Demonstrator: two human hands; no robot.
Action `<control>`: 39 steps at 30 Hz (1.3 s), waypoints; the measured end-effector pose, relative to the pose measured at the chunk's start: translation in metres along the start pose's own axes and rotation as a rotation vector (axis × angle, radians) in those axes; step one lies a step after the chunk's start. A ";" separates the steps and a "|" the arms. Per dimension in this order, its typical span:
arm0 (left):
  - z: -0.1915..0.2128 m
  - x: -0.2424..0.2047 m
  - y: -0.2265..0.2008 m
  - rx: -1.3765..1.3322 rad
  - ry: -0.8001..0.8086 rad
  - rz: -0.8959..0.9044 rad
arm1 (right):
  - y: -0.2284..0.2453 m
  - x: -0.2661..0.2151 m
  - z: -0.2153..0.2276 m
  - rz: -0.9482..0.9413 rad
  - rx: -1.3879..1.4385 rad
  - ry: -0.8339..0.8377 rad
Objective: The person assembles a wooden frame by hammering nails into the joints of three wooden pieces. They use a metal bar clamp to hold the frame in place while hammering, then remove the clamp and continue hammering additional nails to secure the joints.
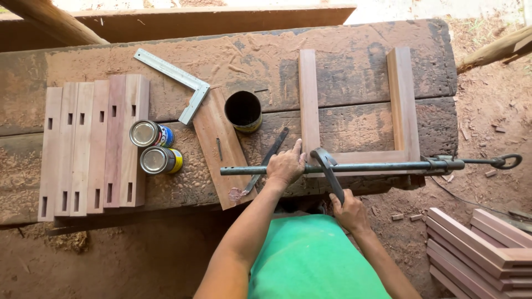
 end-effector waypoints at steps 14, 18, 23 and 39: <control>-0.009 -0.001 0.000 -0.002 -0.022 0.006 | -0.007 -0.006 -0.010 -0.064 -0.023 0.032; -0.012 0.003 0.002 0.007 -0.038 0.008 | -0.005 -0.006 -0.013 -0.034 0.002 -0.001; 0.018 -0.015 -0.004 -0.059 -0.300 -0.094 | 0.021 -0.027 0.023 0.038 0.144 -0.004; 0.049 0.183 0.180 0.269 0.058 0.096 | -0.060 -0.185 0.026 -0.607 0.525 -0.560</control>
Point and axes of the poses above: each hand's wrist, its own x-axis towards the middle knuckle, its own z-axis out of the back of the hand, y = z × x, the point moved 4 cm from there along x, towards the middle knuckle
